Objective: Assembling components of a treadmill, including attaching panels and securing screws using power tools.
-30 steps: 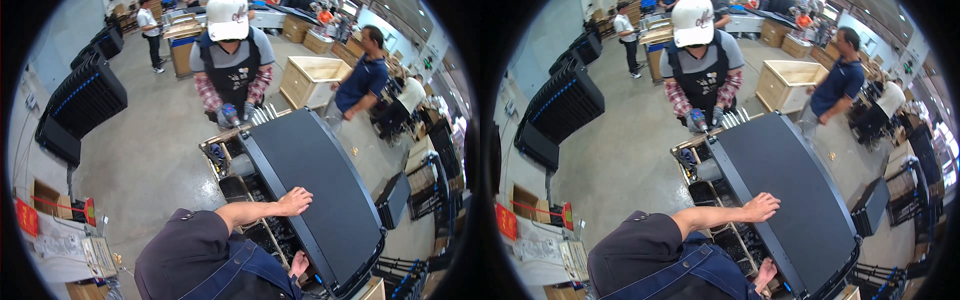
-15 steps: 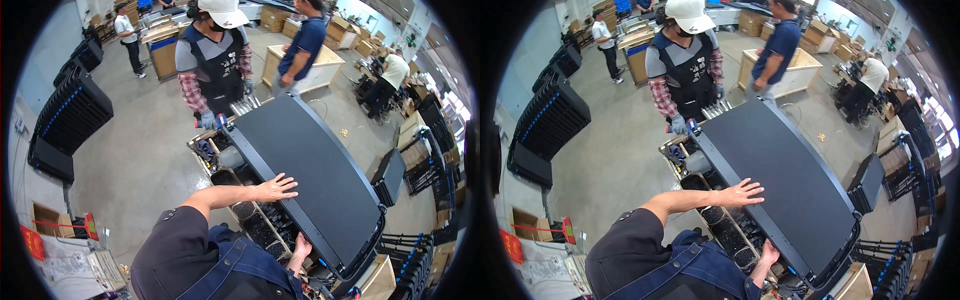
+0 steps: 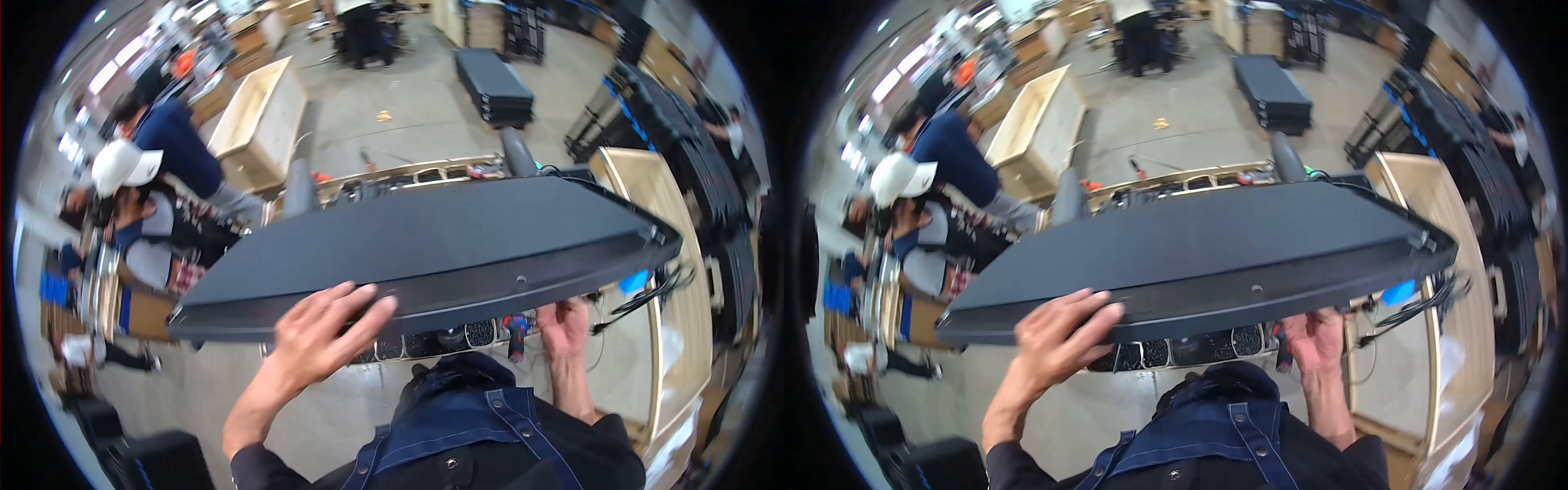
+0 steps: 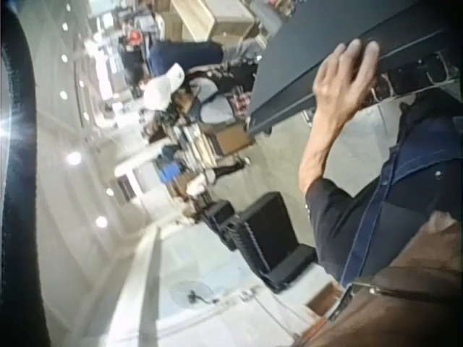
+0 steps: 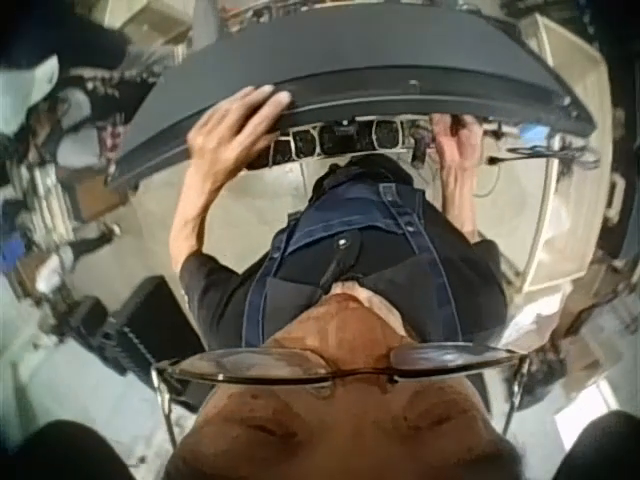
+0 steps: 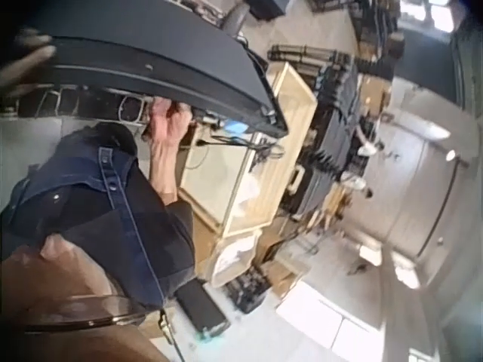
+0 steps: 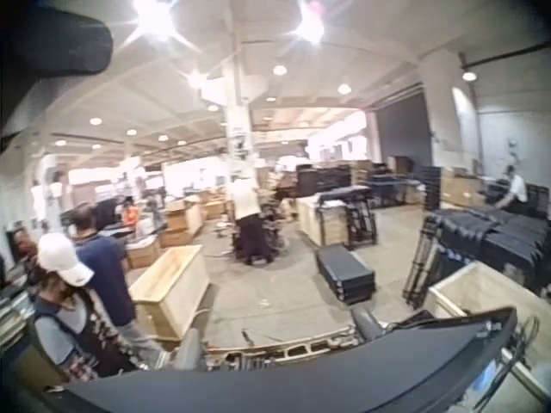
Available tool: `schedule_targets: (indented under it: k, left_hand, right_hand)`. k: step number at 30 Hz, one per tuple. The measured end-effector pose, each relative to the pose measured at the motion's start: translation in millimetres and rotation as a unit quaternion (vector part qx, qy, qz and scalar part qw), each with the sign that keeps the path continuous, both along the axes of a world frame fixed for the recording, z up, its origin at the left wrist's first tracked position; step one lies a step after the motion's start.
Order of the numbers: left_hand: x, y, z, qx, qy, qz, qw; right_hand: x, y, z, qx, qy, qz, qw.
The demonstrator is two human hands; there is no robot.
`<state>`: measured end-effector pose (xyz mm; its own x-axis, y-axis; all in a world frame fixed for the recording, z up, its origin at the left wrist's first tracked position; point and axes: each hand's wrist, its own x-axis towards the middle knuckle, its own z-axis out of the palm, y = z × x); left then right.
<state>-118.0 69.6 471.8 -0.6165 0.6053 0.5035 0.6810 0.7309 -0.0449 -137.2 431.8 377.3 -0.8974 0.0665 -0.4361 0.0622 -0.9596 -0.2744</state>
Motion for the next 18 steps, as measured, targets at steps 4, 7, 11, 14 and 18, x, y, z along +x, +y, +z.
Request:
schedule_targets:
  k: [4, 7, 11, 14, 18]
  left_hand:
    - [-50, 6, 81, 0.013, -0.024, -0.016, 0.999]
    - [-102, 2, 95, -0.006, 0.018, 0.030, 0.999]
    - [-162, 12, 91, -0.032, 0.085, 0.136, 0.987]
    - [-229, -4, 86, -0.035, 0.094, 0.169, 0.980]
    - [-309, -24, 88, -0.072, 0.067, 0.186, 0.978]
  right_hand:
    - [0, 4, -37, 0.053, 0.140, 0.103, 0.983]
    - [-55, 0, -196, -0.085, -0.073, 0.117, 0.987]
    - [-192, -27, -351, -0.066, -0.258, 0.067, 0.961]
    - [-273, -59, -362, -0.157, -0.066, 0.017, 0.985]
    - [-281, -95, -283, -0.125, 0.138, 0.028, 0.982]
